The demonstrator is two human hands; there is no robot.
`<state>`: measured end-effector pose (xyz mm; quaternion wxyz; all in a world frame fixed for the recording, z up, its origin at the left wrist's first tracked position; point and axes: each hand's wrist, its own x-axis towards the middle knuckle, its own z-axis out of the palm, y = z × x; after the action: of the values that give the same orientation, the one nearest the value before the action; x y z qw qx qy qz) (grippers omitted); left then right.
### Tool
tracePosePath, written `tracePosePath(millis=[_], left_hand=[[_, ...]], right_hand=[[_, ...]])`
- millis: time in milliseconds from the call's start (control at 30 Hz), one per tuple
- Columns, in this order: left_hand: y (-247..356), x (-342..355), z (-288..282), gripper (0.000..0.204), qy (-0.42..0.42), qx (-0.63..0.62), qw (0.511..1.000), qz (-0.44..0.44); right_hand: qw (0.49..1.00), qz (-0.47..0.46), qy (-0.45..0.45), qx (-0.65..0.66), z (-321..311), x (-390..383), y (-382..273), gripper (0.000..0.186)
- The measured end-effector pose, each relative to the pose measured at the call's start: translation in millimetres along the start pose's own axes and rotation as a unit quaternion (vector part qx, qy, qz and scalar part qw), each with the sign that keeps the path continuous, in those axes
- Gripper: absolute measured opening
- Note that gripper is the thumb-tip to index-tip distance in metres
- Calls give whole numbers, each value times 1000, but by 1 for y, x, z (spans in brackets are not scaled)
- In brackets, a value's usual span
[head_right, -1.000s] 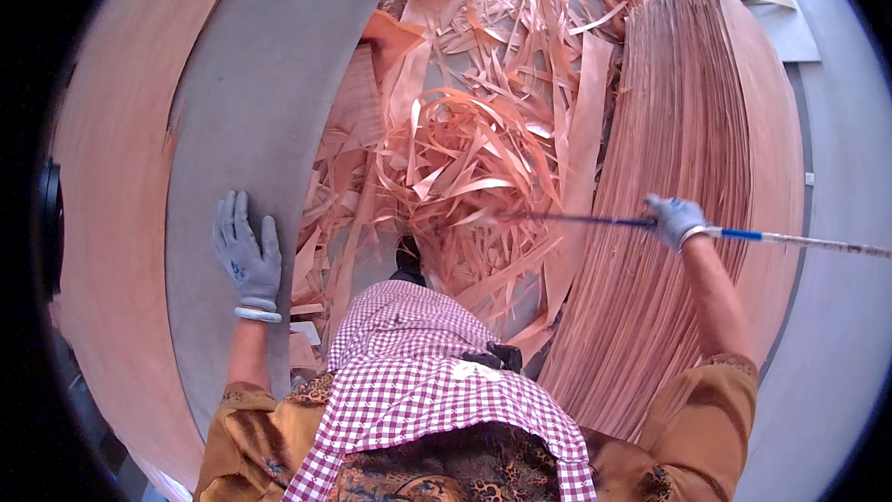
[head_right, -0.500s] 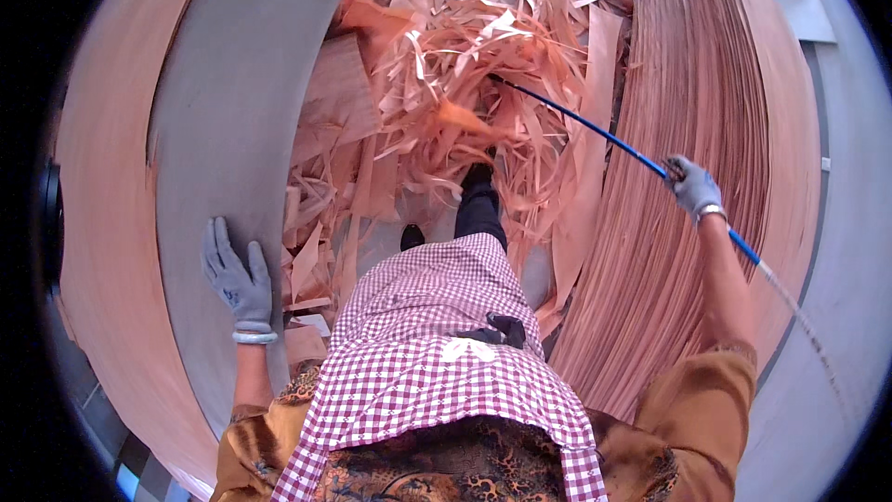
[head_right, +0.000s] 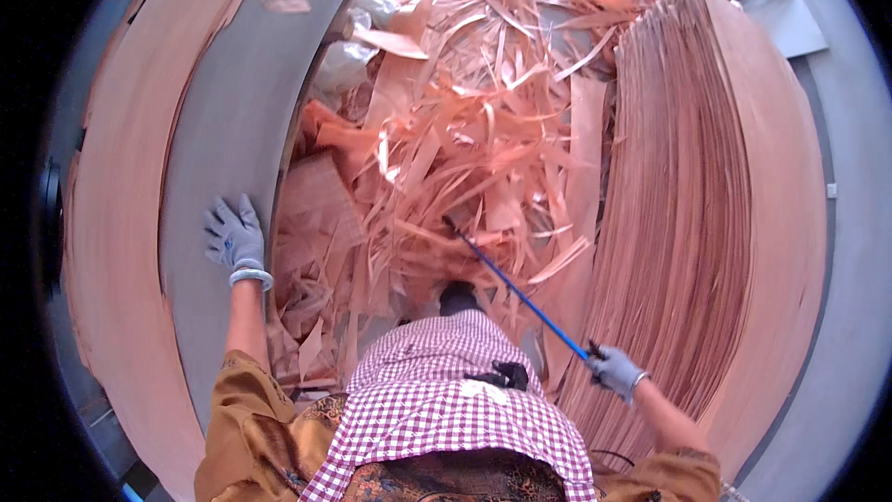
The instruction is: The person trims wood veneer sheets with a blade, then uses a long pole to lift and move the sheets between stacks before picking up wood scraps from the floor.
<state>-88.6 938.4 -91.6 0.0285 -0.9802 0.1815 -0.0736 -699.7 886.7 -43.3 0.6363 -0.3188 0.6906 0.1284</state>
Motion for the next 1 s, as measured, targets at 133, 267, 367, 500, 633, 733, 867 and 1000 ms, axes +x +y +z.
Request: tracePosePath(millis=[133, 267, 367, 500, 633, 733, 867, 1000], left_hand=[[17, 8, 0, 67, 16, 6, 1000, -13], [17, 7, 2, 65, 38, 20, 999, 2], [9, 14, 8, 64, 46, 26, 999, 5], [6, 19, 14, 61, 58, 25, 997, 39], [15, 22, 8, 57, 26, -44, 997, 53], [0, 15, 12, 54, 31, 11, 998, 60], [15, 38, 30, 54, 40, 27, 999, 15], [113, 99, 38, 55, 35, -2, 999, -37]], right_hand=[[998, 47, 18, -33, -50, 6, -39, 26], [995, -30, 79, -61, -130, 45, -107, 27], [993, -39, 105, -41, -151, 48, -166, 31], [997, -37, 74, -1, -157, 78, -198, 32], [993, -43, 63, 88, -161, 116, -230, 28], [990, -33, 55, 124, -168, 109, -282, 25], [981, -9, 17, 192, -178, 120, -306, 29], [959, -20, -24, 280, -173, 149, -351, 32]])
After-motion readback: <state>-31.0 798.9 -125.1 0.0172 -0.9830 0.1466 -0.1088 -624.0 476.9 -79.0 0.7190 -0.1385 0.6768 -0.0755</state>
